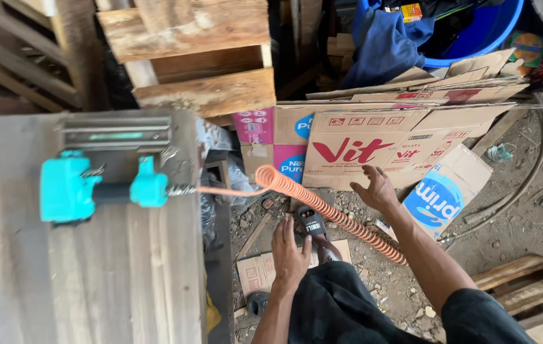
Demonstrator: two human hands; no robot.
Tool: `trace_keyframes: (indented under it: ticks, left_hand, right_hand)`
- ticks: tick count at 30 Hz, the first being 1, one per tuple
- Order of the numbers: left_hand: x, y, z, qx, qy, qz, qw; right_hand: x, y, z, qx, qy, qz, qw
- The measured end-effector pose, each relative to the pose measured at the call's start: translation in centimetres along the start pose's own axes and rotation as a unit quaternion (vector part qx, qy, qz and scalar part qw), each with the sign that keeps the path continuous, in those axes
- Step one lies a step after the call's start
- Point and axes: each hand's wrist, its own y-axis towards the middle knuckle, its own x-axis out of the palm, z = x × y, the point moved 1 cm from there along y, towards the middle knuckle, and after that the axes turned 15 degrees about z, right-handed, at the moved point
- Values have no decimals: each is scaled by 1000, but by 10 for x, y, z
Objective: The person prepares a cardboard box by cutting it with a utility knife and making a hole, then places a small piece of wood into the hole.
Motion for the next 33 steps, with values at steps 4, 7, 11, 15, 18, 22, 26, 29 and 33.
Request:
trace_keyframes:
  ticks: [4, 7, 11, 15, 18, 22, 26, 29, 33]
  left_hand:
    - [72, 64, 12, 16, -10, -44, 999]
    - [108, 116, 20, 53, 1, -57, 997]
    - [149, 168, 17, -12, 31, -165, 986]
    - [168, 197, 17, 0, 39, -161, 986]
    - [188, 222, 15, -7, 55, -178, 982]
    - [206, 267, 24, 3, 65, -180, 981]
    - [231, 312, 22, 91, 147, -208, 963]
    - [252, 300, 9, 89, 162, -269, 945]
    - [263, 268, 9, 53, 160, -329, 929]
  right_hand:
    - [21, 93, 28, -78, 11, 37, 996]
    - [43, 161, 49, -162, 24, 65, 984]
    - [56, 220, 41, -150, -116, 4, 982]
    - [85, 237, 55, -129, -208, -38, 969]
    - [84, 224, 53, -111, -214, -38, 970]
    - [83, 227, 59, -105, -226, -20, 968]
    - [98, 218, 95, -183, -234, 43, 954]
    - [118, 192, 130, -194, -214, 72, 955]
    - [131, 190, 155, -185, -247, 39, 950]
